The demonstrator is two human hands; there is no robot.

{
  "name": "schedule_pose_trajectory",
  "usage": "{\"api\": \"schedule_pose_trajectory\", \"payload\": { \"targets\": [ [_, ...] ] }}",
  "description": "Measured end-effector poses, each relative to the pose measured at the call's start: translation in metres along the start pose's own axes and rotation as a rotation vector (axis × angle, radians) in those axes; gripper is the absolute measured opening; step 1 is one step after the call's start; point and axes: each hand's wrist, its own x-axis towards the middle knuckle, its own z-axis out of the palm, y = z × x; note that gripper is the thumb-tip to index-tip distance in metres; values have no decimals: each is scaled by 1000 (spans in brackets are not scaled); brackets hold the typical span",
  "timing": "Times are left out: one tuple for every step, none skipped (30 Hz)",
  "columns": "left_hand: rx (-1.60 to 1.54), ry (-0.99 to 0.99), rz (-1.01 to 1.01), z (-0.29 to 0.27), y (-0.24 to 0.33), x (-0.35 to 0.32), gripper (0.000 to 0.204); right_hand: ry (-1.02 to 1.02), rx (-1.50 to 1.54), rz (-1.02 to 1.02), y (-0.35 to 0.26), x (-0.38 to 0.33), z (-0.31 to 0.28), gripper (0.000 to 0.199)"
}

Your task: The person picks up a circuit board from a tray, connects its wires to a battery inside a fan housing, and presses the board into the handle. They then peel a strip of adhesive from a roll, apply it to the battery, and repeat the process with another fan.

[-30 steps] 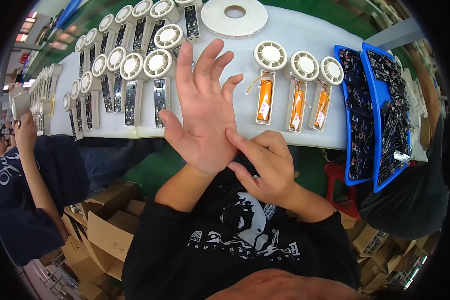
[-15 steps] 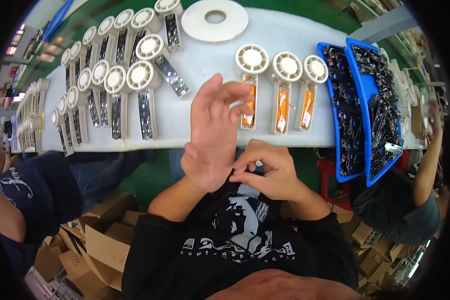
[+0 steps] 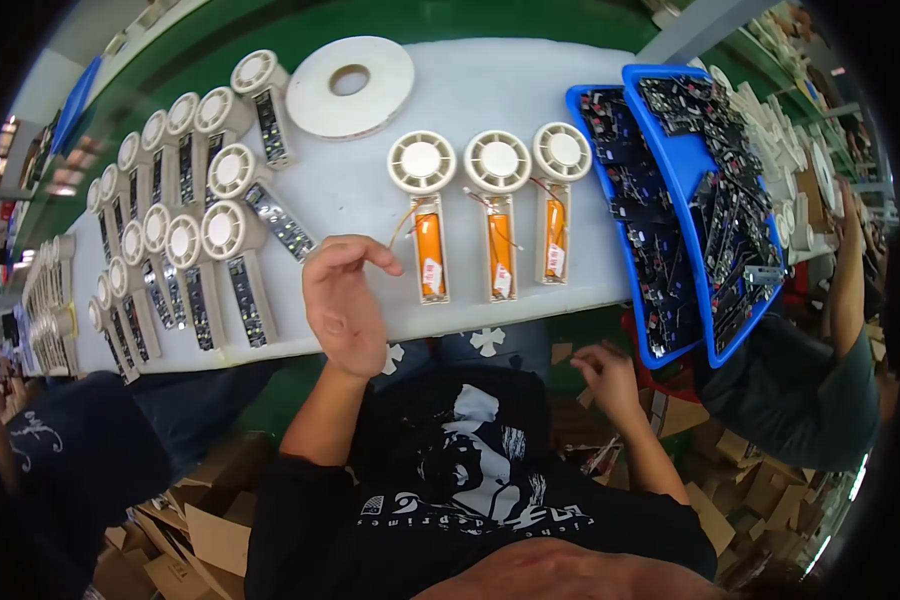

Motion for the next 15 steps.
{"api": "schedule_pose_trajectory", "payload": {
  "targets": [
    [11,-1,-25,-2,-1,-2,65,6,-1,23,14,-1,1,15],
    [21,-4,-53,-4,-2,-3,62,0,-135,106,28,-1,2,16],
    [27,-13,-89,-7,-6,-5,60,-11,-265,200,44,-2,5,18],
    [3,-28,-124,-10,-8,-5,60,-33,-397,301,61,-8,7,19],
    [20,1,-154,-13,-6,-6,59,27,-330,132,89,-16,11,29],
    [36,26,-188,-17,-5,-7,58,90,-263,-31,117,-25,14,38],
    [24,15,-241,-26,2,-10,58,-31,-153,111,110,-24,9,49],
    [33,25,-246,-32,0,-9,57,-127,-43,258,98,-16,1,60],
    [46,36,-243,-34,-4,-9,55,-171,273,277,88,-11,-4,62],
    [27,18,-279,-35,-4,-8,55,-203,593,282,74,-10,-7,64],
    [-22,20,-281,-35,-3,-7,54,-216,950,362,56,-12,-12,59],
    [-65,25,-278,-36,-1,-3,53,-220,1310,427,38,-16,-18,55],
    [-106,34,-265,-36,-1,-2,52,-205,1316,444,29,-20,-20,55],
    [-112,27,-279,-34,-3,-3,52,-236,1405,438,20,-25,-21,53],
    [-138,43,-289,-34,-5,-3,52,-270,1493,424,12,-28,-20,52]
  ]
}}
